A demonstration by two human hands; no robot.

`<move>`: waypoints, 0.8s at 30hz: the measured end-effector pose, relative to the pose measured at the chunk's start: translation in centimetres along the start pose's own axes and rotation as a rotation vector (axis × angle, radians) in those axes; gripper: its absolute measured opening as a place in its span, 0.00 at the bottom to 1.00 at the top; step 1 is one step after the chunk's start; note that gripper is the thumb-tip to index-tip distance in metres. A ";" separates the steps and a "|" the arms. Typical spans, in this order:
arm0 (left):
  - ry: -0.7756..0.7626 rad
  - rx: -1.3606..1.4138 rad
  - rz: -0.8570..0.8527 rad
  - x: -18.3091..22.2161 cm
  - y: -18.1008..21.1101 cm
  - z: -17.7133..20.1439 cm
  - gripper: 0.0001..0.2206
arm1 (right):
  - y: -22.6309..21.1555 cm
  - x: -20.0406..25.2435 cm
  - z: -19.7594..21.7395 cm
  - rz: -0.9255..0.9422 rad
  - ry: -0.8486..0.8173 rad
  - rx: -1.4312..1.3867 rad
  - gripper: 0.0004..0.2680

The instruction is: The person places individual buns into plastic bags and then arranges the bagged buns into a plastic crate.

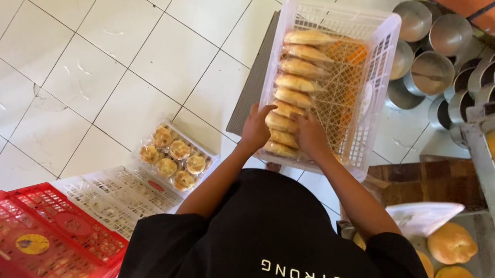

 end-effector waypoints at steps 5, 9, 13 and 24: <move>0.045 -0.040 -0.028 0.3 0.7 0.4 0.30 | 1.6 -4.6 2.1 -0.109 -0.063 0.166 0.14; 0.048 -0.031 0.014 0.2 0.1 0.2 0.28 | -0.1 -8.6 2.0 0.133 0.003 0.272 0.22; 0.074 -0.023 -0.017 0.2 0.6 0.7 0.27 | -0.5 -10.9 -0.2 0.249 -0.030 0.434 0.28; 0.019 -0.008 0.044 0.5 1.6 1.5 0.27 | 4.4 -14.1 2.1 0.145 -0.058 0.327 0.18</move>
Point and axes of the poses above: each hand's wrist, its own x-axis away from the middle knuckle, its own z-axis out of the back of the hand, y = z × x, the point moved 9 cm from there along -x, towards the middle knuckle, and after that the axes turned 12 degrees about -y, right-handed, at the moved point
